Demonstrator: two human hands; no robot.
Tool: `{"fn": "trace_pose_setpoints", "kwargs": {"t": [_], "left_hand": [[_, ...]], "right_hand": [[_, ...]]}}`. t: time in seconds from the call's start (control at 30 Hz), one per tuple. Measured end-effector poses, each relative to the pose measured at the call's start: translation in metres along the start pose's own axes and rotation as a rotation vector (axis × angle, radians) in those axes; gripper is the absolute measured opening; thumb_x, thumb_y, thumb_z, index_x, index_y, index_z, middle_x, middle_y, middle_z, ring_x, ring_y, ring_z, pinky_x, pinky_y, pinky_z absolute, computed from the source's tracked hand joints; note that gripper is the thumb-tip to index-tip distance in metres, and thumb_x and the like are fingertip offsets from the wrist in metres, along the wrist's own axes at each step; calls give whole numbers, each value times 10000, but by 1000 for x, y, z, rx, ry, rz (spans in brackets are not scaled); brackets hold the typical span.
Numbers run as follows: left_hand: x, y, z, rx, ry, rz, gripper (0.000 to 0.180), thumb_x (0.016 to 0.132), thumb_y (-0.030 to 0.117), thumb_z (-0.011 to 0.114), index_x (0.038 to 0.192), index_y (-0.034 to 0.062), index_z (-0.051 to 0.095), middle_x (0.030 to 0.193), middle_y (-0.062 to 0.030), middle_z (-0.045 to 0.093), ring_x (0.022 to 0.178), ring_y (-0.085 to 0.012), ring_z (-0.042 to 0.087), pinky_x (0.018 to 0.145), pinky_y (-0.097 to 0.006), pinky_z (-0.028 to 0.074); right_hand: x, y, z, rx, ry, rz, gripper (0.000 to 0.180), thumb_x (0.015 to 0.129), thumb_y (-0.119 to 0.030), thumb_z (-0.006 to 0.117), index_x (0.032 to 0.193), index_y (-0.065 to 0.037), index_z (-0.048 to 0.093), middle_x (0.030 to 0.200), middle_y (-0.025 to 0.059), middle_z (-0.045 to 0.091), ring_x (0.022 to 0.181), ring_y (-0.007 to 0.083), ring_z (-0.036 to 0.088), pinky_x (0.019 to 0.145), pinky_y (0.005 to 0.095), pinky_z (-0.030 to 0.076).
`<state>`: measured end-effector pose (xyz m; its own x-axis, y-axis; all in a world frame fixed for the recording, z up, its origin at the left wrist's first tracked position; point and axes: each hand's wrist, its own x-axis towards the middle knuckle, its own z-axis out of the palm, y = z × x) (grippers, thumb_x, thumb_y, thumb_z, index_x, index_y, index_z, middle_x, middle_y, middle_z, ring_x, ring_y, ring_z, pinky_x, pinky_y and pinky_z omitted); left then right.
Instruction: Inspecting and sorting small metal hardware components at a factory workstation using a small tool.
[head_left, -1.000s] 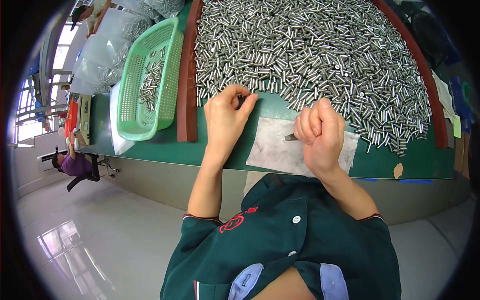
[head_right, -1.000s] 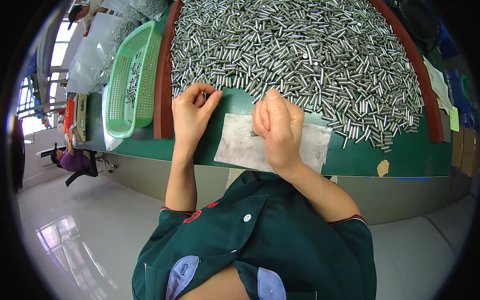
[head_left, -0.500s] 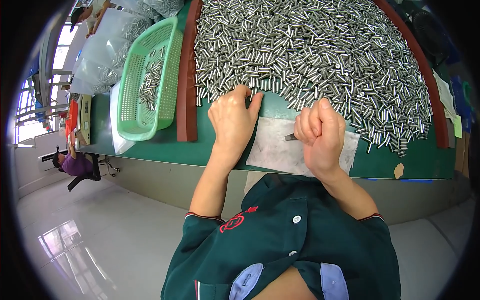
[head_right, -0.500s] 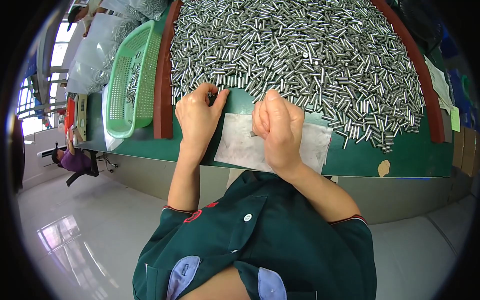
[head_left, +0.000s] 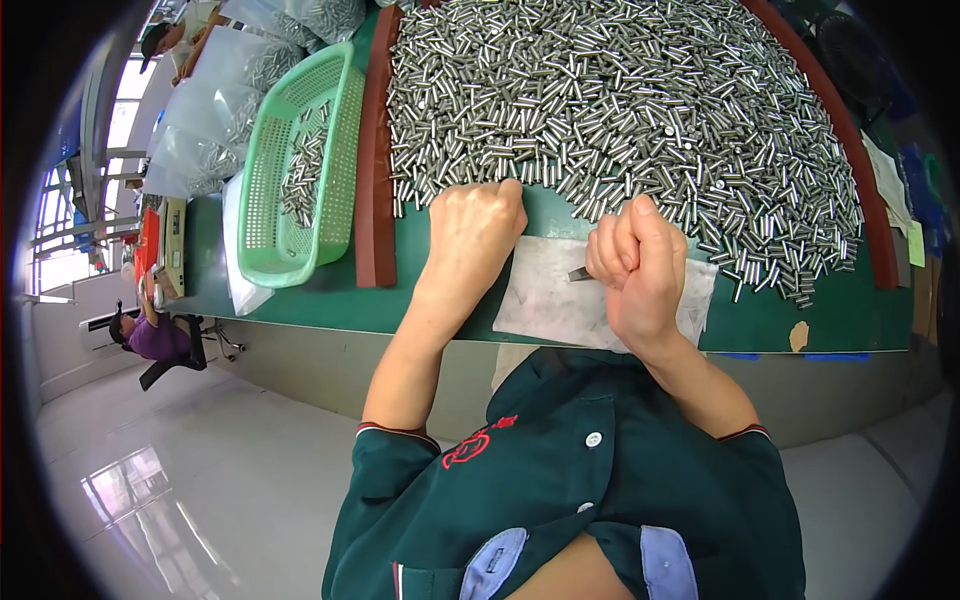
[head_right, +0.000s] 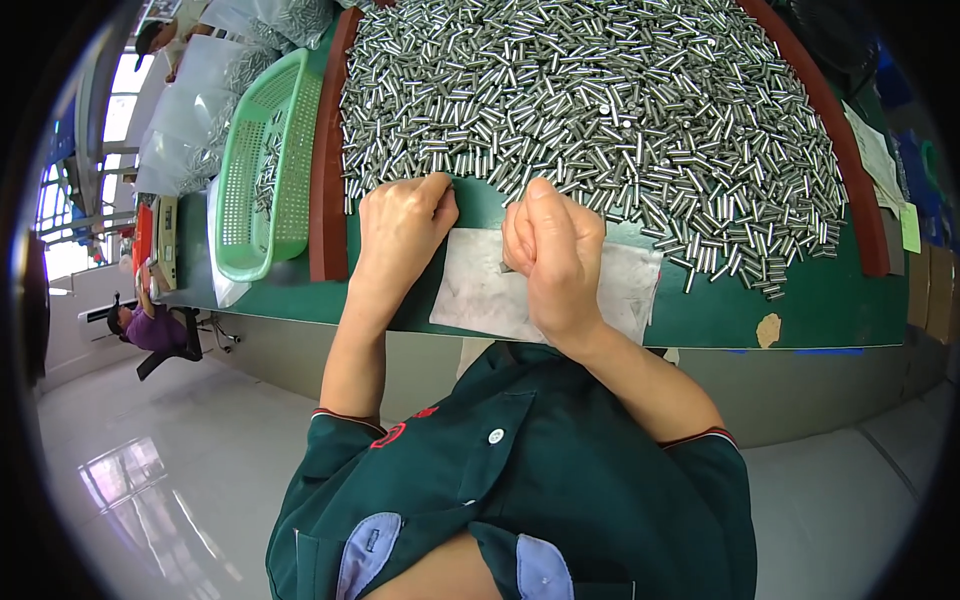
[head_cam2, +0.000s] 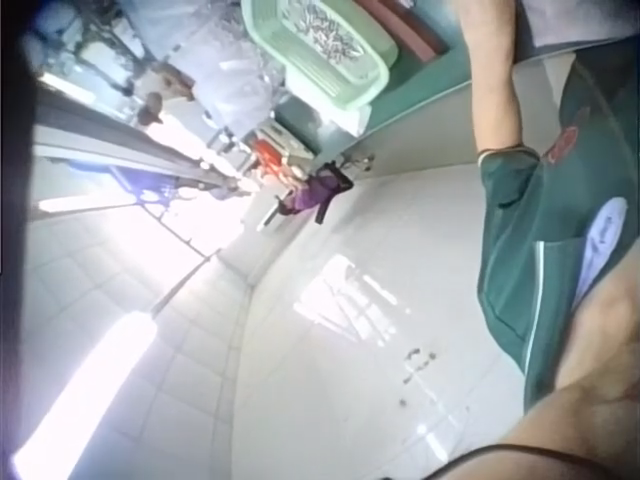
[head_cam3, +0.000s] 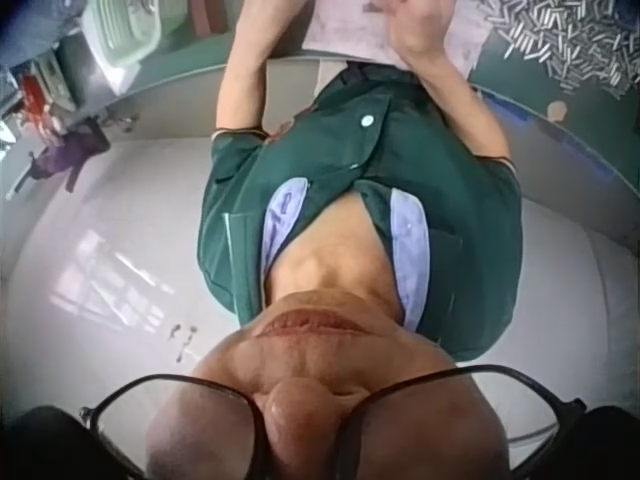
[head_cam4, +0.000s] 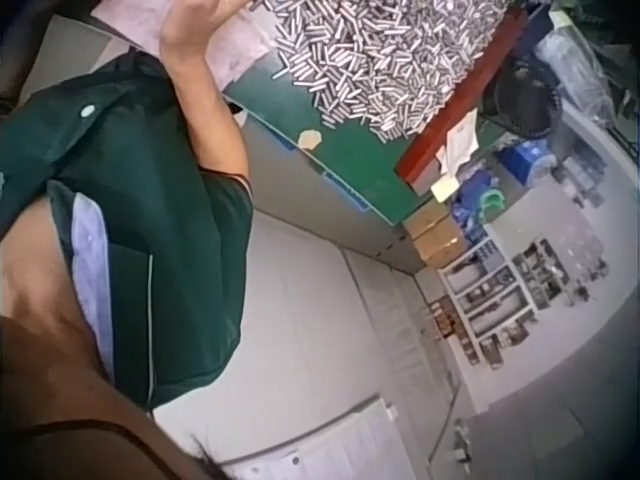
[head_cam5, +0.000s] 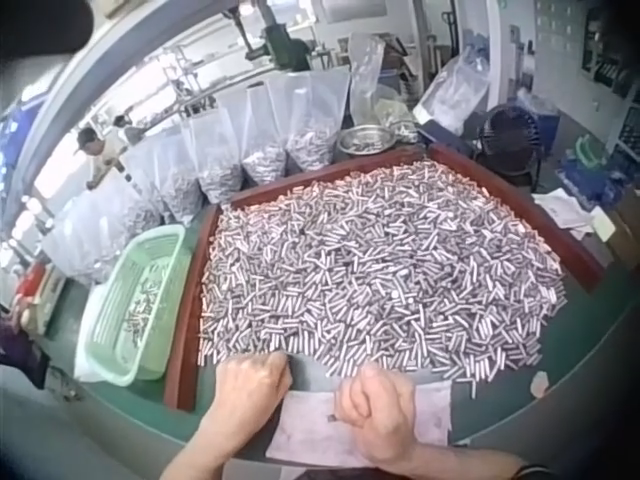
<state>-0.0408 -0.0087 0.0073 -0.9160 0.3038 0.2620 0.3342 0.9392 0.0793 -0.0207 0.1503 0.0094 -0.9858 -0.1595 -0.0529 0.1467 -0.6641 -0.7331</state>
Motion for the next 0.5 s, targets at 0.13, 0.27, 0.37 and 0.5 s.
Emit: {"fn": "trace_pose_setpoints", "kwargs": {"t": [0.13,0.27,0.37,0.5], "left_hand": [[-1,-2,4,3,55,17,85,667,68,583,616,45,519,496,-83,500,449,-236,515,426,-339,392],[-3,-6,9,-323,293,12,109,624,15,631,724,43,597,451,-23,414,374,-130,395,381,-260,314],[-9,-7,9,-618,338,-123,144,622,0,629,760,39,615,447,4,331,385,-92,303,396,-238,273],[-12,-9,8,-791,334,-224,121,664,-8,623,783,14,613,468,46,310,426,-28,260,387,-196,199]], "right_hand": [[0,1,-2,5,-11,-4,392,885,-199,328,514,-79,289,438,-5,311,408,53,224,390,213,190],[0,0,-2,-1,-2,7,394,884,-196,331,510,-80,284,440,-3,317,409,53,224,391,213,188],[0,0,-2,-10,-8,4,397,884,-195,330,507,-80,280,441,-3,317,411,53,224,391,214,186],[1,2,-4,8,-15,-10,398,885,-190,328,507,-79,278,439,-3,313,412,52,222,392,217,184]]}}
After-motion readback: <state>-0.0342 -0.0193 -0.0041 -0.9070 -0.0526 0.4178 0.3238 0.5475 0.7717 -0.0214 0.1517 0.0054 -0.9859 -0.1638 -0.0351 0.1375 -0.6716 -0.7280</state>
